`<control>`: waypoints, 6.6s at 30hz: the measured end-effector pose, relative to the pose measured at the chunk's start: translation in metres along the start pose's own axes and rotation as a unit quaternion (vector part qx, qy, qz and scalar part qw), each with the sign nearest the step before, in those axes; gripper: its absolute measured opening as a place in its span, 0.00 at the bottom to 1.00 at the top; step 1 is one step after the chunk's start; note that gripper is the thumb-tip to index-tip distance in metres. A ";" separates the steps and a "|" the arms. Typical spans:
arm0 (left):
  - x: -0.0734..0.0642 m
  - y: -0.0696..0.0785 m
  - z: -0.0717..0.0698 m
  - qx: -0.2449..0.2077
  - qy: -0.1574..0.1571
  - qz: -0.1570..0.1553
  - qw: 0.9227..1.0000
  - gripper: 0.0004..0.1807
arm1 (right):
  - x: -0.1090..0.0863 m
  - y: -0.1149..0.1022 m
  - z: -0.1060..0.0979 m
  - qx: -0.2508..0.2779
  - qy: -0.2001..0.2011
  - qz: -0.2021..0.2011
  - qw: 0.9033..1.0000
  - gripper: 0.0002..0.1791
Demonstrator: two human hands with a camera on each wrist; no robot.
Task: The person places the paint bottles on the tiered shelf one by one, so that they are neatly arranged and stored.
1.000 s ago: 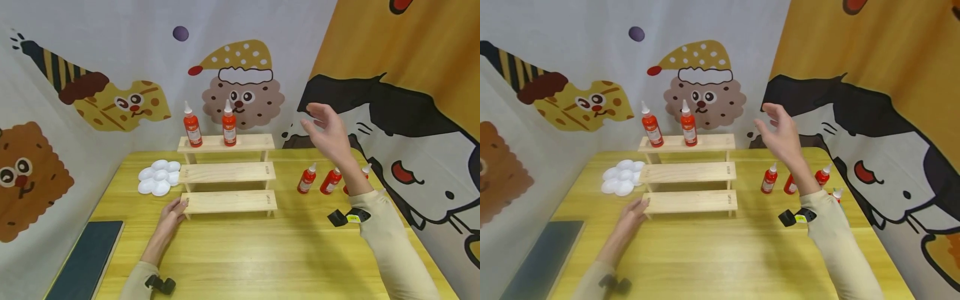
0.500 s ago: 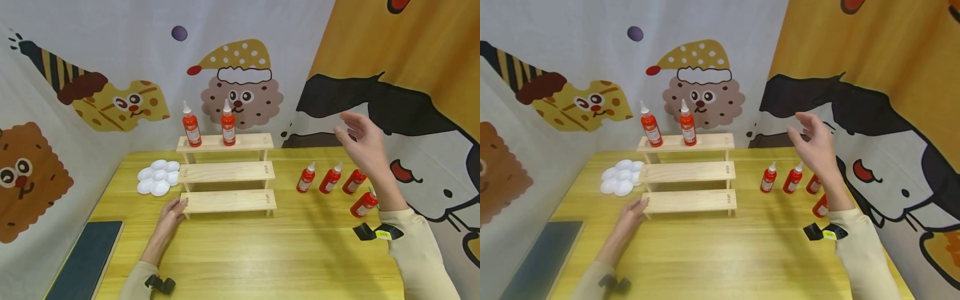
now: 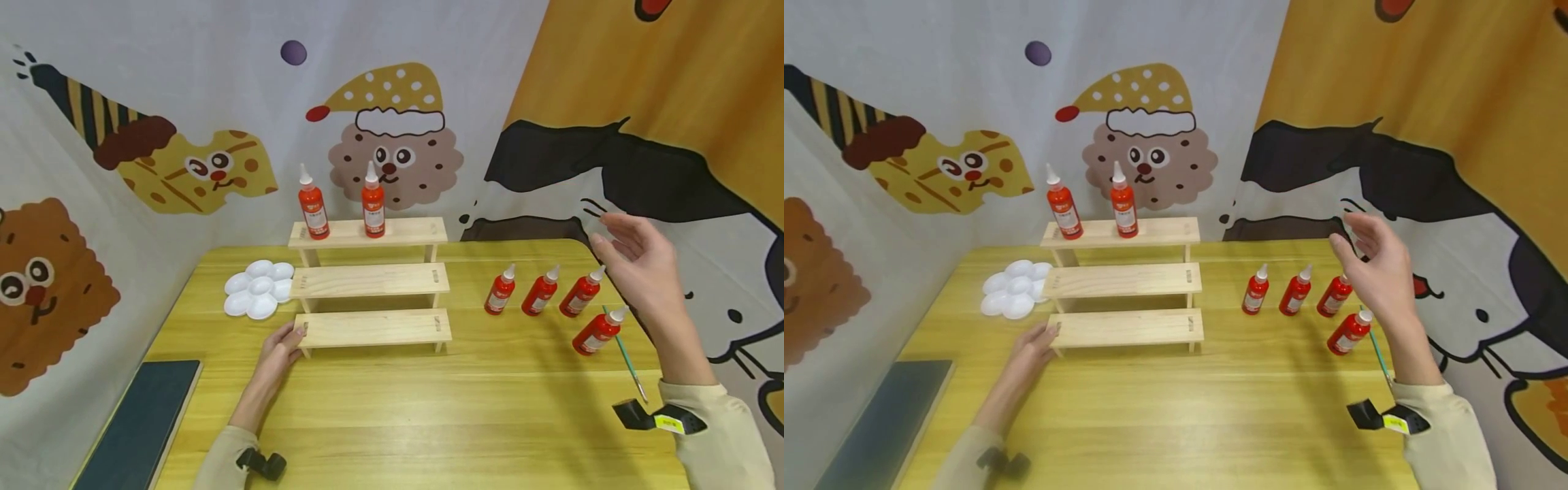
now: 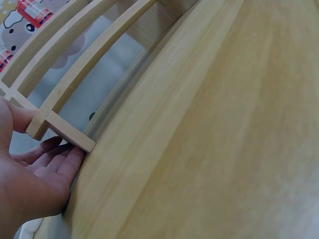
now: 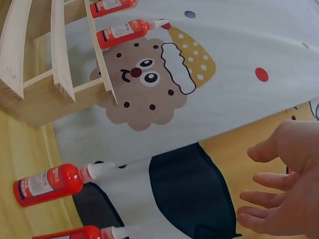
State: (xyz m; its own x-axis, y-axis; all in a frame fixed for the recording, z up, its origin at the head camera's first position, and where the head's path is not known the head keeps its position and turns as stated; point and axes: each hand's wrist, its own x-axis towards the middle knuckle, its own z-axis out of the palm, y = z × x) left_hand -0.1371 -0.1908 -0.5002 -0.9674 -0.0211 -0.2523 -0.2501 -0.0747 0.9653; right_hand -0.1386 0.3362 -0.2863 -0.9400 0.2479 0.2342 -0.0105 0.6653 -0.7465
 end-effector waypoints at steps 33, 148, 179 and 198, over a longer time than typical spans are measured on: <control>-0.002 0.000 0.002 -0.009 0.004 0.000 1.000 0.32 | -0.051 0.131 -0.007 0.047 -0.053 0.091 0.993 0.34; -0.001 0.001 -0.001 -0.007 0.015 -0.010 1.000 0.30 | 0.030 -0.068 0.105 0.217 -0.028 -0.117 0.969 0.26; 0.000 0.003 0.002 -0.013 0.014 -0.001 1.000 0.29 | 0.079 -0.101 0.190 0.169 -0.087 -0.127 0.974 0.25; 0.001 0.001 0.001 -0.011 0.015 0.003 1.000 0.29 | 0.076 -0.103 0.186 0.110 -0.137 -0.149 0.973 0.31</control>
State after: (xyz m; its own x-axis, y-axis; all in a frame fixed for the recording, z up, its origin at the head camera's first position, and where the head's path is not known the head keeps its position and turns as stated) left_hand -0.1390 -0.1898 -0.4992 -0.9673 -0.0525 -0.2482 -0.2425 -0.0970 0.9653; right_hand -0.2723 0.1560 -0.3072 -0.9397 -0.1494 0.3077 -0.3401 0.5047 -0.7935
